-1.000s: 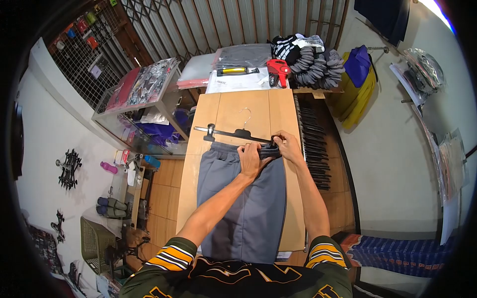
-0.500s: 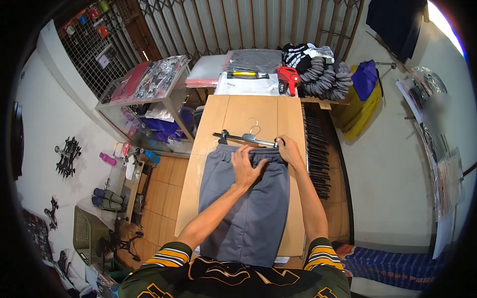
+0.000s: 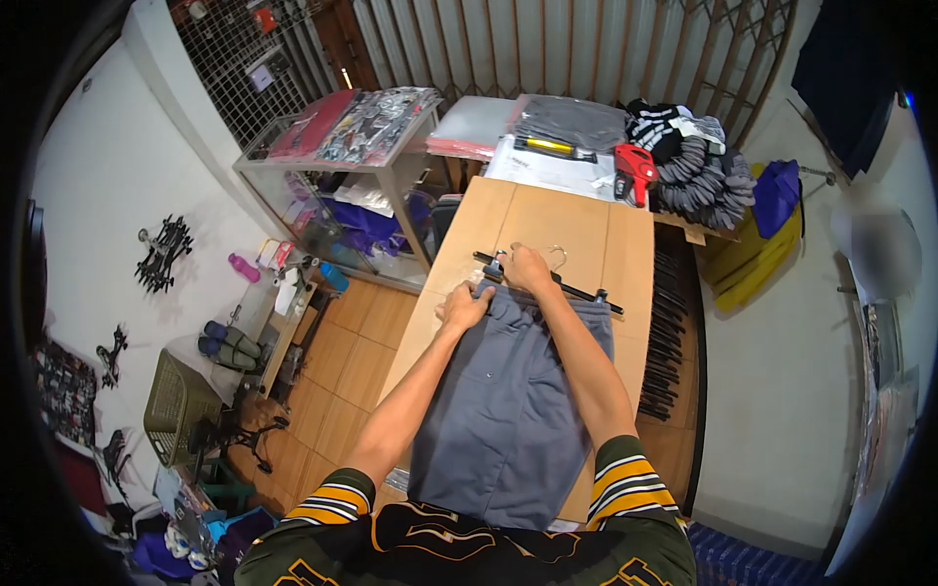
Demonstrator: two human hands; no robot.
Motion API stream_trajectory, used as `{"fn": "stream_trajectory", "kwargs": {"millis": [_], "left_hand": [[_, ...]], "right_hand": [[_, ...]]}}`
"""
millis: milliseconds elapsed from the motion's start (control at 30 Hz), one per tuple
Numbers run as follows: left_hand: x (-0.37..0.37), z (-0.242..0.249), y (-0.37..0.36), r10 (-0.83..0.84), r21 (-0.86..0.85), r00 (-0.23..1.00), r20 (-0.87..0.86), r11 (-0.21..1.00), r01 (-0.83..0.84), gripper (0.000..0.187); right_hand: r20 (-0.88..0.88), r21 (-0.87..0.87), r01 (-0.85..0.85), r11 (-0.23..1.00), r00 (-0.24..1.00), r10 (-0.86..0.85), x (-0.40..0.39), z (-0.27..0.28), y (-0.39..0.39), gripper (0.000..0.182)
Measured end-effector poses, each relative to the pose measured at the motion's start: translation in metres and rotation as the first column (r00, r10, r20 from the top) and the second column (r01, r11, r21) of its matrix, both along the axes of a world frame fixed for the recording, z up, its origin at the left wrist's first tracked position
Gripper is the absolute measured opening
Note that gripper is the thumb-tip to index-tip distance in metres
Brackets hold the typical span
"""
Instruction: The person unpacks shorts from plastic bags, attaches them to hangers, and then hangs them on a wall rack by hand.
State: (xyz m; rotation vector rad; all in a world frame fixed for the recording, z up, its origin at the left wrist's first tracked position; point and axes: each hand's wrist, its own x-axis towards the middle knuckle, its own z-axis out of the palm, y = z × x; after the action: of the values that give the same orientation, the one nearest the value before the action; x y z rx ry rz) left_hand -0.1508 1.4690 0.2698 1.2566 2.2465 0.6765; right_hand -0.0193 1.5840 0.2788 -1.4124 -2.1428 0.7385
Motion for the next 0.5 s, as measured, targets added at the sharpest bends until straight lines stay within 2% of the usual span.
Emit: {"fn": "stream_trajectory", "kwargs": {"millis": [33,100,133,167,233,300,333,367,433,467,500], "left_hand": [[-0.007,-0.001,0.001,0.014,0.001,1.000,-0.005,1.000,-0.014,0.047],[-0.017,0.000,0.007,-0.089,-0.003,0.977,0.194,0.996,0.091,0.048],[-0.021,0.000,0.007,-0.096,0.001,0.974,0.206,0.995,0.098,0.049],[-0.023,-0.001,0.008,-0.091,0.002,0.974,0.208,0.996,0.092,0.049],[-0.026,-0.005,0.012,-0.079,0.013,0.935,0.344,0.997,0.080,0.046],[-0.026,-0.011,0.016,-0.091,0.010,0.928,0.362,0.996,0.094,0.043],[-0.026,-0.014,0.018,-0.105,0.009,0.922,0.372,0.994,0.109,0.040],[-0.026,-0.017,0.018,-0.107,0.008,0.921,0.375,0.994,0.113,0.040],[-0.025,-0.016,0.018,-0.122,0.038,0.921,0.370,0.992,0.116,0.035],[-0.025,-0.015,0.018,-0.122,0.036,0.921,0.371,0.992,0.117,0.035],[-0.025,-0.020,0.019,-0.119,0.082,0.911,0.394,0.992,0.095,0.033]], "right_hand": [[-0.005,0.001,-0.014,1.000,1.000,0.014,-0.009,-0.003,0.004,0.041],[0.080,-0.146,-0.085,0.986,0.992,0.097,-0.019,-0.004,0.012,0.041],[0.082,-0.145,-0.091,0.985,0.991,0.104,-0.020,-0.004,0.014,0.041],[0.067,-0.171,-0.100,0.980,0.991,0.113,-0.020,-0.004,0.015,0.042],[0.057,-0.198,-0.111,0.974,0.991,0.124,-0.019,0.002,0.016,0.043],[-0.033,-0.366,-0.098,0.925,0.995,0.092,-0.013,0.005,0.020,0.044],[-0.218,-0.519,-0.055,0.853,0.973,-0.070,-0.016,-0.004,0.022,0.042],[-0.215,-0.521,-0.051,0.852,0.974,-0.074,-0.013,-0.008,0.023,0.042],[-0.377,-0.662,-0.067,0.746,0.891,-0.254,-0.013,0.010,0.011,0.041],[-0.376,-0.663,-0.066,0.745,0.891,-0.256,-0.012,0.007,0.014,0.041],[-0.321,-0.515,-0.083,0.853,0.942,-0.102,-0.011,0.007,0.018,0.038]]}}
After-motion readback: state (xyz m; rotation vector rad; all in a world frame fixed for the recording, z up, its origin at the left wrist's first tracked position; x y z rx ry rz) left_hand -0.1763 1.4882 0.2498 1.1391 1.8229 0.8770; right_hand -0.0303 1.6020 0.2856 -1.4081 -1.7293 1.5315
